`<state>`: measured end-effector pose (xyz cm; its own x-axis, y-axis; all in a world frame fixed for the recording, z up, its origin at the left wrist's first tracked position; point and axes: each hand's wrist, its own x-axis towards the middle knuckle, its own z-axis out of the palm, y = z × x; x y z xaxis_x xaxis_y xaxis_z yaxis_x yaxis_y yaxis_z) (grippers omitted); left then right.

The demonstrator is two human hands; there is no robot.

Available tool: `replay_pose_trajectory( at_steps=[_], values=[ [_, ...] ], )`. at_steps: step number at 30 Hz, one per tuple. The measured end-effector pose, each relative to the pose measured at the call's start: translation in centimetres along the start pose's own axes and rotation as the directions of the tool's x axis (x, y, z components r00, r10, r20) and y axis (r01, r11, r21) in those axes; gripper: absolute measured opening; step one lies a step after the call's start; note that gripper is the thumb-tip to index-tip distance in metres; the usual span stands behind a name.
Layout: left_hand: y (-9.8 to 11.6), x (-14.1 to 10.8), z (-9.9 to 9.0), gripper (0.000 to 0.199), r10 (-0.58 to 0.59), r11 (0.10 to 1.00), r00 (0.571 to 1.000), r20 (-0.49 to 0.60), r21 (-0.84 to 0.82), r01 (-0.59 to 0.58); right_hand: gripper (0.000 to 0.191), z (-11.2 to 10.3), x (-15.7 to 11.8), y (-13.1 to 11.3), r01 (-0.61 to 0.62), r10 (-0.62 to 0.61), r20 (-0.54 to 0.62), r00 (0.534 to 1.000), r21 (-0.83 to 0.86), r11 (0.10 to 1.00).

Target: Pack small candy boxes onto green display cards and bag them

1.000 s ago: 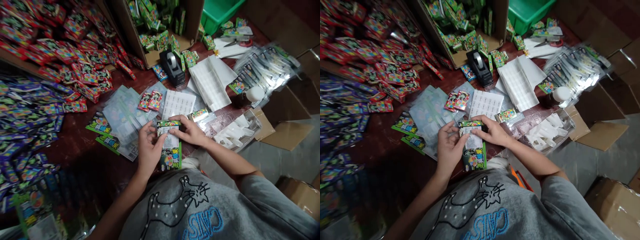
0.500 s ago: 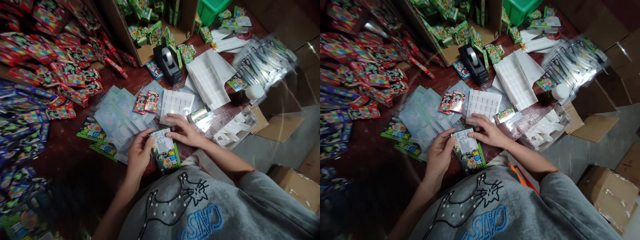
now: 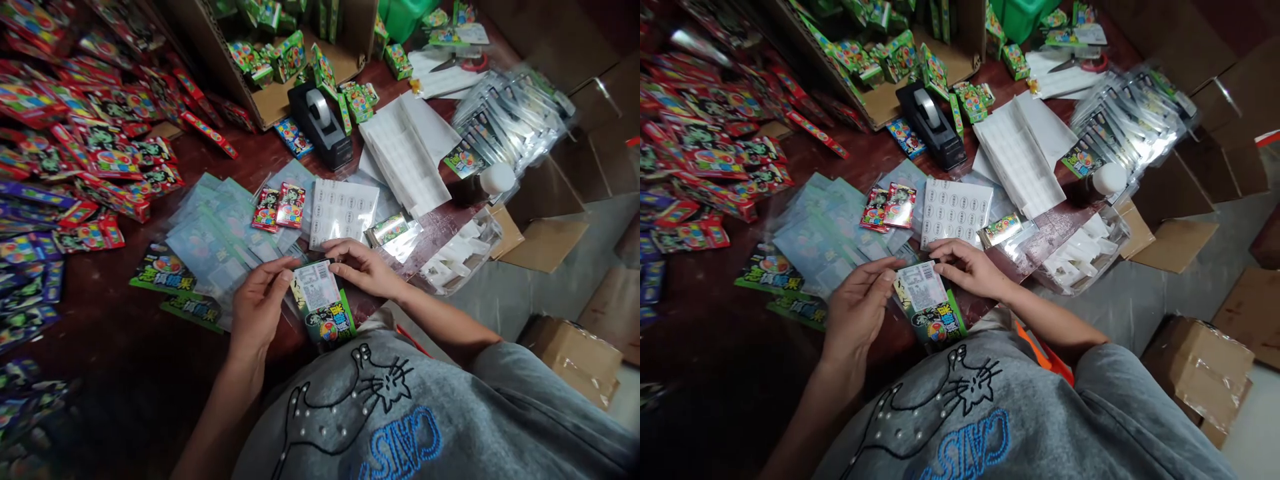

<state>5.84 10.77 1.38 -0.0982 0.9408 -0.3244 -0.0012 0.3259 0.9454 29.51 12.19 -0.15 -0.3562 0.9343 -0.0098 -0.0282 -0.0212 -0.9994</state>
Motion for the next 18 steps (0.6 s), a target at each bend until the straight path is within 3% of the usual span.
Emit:
replay_pose_trajectory(
  at_steps=[5, 9, 13, 18],
  values=[
    [1.1, -0.3, -0.1, 0.031, -0.019, 0.997, 1.000, 0.023, 0.073, 0.018, 0.040, 0.1, 0.2, -0.6, -0.031, 0.030, 0.003, 1.000, 0.049, 0.998],
    [2.5, -0.2, 0.5, 0.030, -0.012, 0.993, 0.998, 0.056, 0.114, 0.005, 0.038, -0.4, 1.3, -1.7, -0.185, 0.183, 0.039, 0.982, 0.044, 0.982],
    [3.1, 0.8, 0.6, 0.028, -0.079, 0.988, 0.995, 0.068, 0.139, 0.069, 0.043, -0.9, 2.7, -3.1, -0.311, 0.311, 0.022, 0.950, 0.009, 0.950],
    [3.0, 1.5, -0.2, 0.034, -0.105, 0.981, 0.981, 0.163, 0.177, 0.076, 0.047, -1.6, 3.4, -3.2, -0.323, 0.324, 0.060, 0.944, -0.035, 0.946]
  ],
)
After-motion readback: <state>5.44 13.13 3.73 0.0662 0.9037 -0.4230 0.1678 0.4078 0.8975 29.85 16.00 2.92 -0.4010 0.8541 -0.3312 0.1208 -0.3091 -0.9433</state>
